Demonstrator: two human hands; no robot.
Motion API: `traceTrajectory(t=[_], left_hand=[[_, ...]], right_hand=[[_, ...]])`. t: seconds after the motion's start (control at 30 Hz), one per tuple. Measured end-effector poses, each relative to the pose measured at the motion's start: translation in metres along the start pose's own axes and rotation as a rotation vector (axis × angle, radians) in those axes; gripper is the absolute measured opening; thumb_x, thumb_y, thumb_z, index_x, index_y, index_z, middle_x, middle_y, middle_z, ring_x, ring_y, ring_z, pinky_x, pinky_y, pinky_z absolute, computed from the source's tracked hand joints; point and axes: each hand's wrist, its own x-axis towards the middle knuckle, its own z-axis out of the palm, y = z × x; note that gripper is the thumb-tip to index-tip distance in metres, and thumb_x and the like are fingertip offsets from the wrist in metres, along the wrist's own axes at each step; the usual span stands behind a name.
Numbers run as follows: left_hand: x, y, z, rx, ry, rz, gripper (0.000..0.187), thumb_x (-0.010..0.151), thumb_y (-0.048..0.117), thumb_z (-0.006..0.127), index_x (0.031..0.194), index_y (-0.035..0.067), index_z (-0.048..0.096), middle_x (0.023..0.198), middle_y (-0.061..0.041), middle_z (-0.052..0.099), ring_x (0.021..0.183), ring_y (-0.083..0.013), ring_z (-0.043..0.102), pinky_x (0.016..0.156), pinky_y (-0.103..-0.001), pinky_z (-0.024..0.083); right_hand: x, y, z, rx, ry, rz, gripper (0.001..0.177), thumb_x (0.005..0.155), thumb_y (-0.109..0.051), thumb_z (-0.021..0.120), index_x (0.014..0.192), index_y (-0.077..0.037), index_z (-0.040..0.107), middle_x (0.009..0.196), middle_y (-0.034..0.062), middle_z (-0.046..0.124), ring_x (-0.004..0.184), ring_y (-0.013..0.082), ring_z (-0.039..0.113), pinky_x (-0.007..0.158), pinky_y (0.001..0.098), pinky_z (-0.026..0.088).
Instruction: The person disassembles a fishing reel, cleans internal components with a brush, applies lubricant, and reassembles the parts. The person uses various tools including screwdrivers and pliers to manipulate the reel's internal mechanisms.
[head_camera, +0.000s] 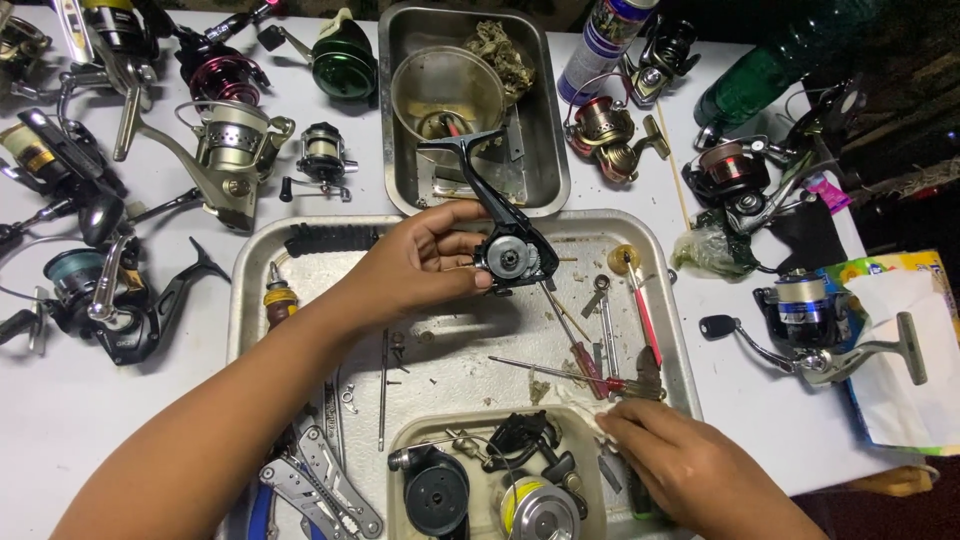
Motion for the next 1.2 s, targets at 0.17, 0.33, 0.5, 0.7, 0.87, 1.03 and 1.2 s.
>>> traceTrajectory(t=[0.17, 0.33, 0.5, 0.7, 0.87, 1.03, 1.2], left_hand=[[0.001, -0.002, -0.001, -0.01, 0.001, -0.001, 0.088, 0.072, 0.012, 0.08, 0.153, 0.01, 0.045, 0.125, -0.007, 0.064, 0.116, -0.0157, 0.065, 0.098, -0.027, 0.056], [0.0, 0.0, -0.001, 0.014, -0.011, 0.009, 0.088, 0.072, 0.014, 0.079, 0.153, 0.01, 0.044, 0.128, -0.008, 0.064, 0.119, -0.0175, 0.065, 0.101, -0.028, 0.056], [0.005, -0.008, -0.003, -0.006, -0.04, 0.055, 0.085, 0.073, 0.011, 0.08, 0.15, 0.008, 0.046, 0.133, -0.007, 0.064, 0.124, -0.0156, 0.062, 0.106, -0.028, 0.054], [0.008, -0.012, -0.002, 0.011, -0.013, 0.038, 0.082, 0.073, 0.01, 0.08, 0.149, 0.009, 0.049, 0.131, -0.005, 0.065, 0.123, -0.0119, 0.061, 0.106, -0.026, 0.053], [0.005, -0.004, -0.002, 0.106, 0.003, -0.042, 0.085, 0.072, 0.017, 0.079, 0.151, 0.013, 0.046, 0.139, -0.008, 0.064, 0.13, -0.0152, 0.061, 0.11, -0.03, 0.052], [0.011, -0.017, -0.006, 0.136, 0.016, -0.069, 0.087, 0.072, 0.014, 0.079, 0.152, 0.015, 0.046, 0.137, -0.006, 0.066, 0.129, -0.0148, 0.062, 0.111, -0.03, 0.05], [0.015, -0.035, -0.014, -0.107, -0.074, 0.118, 0.074, 0.076, -0.009, 0.074, 0.145, 0.0, 0.049, 0.115, -0.015, 0.071, 0.097, -0.0165, 0.07, 0.089, -0.033, 0.063]], right_hand=[[-0.001, 0.007, 0.007, -0.1, 0.099, -0.102, 0.021, 0.088, -0.014, 0.074, 0.107, -0.006, 0.073, 0.1, 0.011, 0.074, 0.08, 0.0246, 0.072, 0.068, 0.0394, 0.062], [0.002, 0.007, 0.004, -0.048, 0.073, -0.134, 0.013, 0.093, -0.018, 0.072, 0.091, -0.008, 0.064, 0.087, 0.0058, 0.068, 0.07, 0.0239, 0.066, 0.056, 0.041, 0.055], [0.009, -0.005, -0.007, 0.04, 0.007, -0.13, 0.014, 0.095, -0.01, 0.064, 0.107, -0.003, 0.067, 0.092, 0.0105, 0.066, 0.074, 0.028, 0.065, 0.063, 0.0408, 0.055], [0.019, -0.013, -0.024, 0.111, -0.022, -0.093, 0.033, 0.097, -0.015, 0.063, 0.127, -0.003, 0.067, 0.099, 0.0127, 0.065, 0.081, 0.0303, 0.067, 0.068, 0.0415, 0.055], [0.036, 0.006, -0.052, -0.04, 0.211, 0.011, 0.021, 0.092, -0.02, 0.07, 0.109, -0.009, 0.076, 0.097, 0.0085, 0.077, 0.08, 0.0237, 0.071, 0.073, 0.0392, 0.057], [0.055, 0.048, -0.043, -0.194, 0.251, 0.39, 0.024, 0.094, -0.028, 0.066, 0.107, -0.011, 0.078, 0.101, 0.0043, 0.079, 0.088, 0.0212, 0.074, 0.07, 0.0377, 0.057], [0.074, 0.049, -0.038, -0.135, 0.097, 0.689, 0.031, 0.084, -0.038, 0.076, 0.111, -0.023, 0.068, 0.078, -0.0004, 0.077, 0.08, 0.0258, 0.074, 0.074, 0.0444, 0.059]])
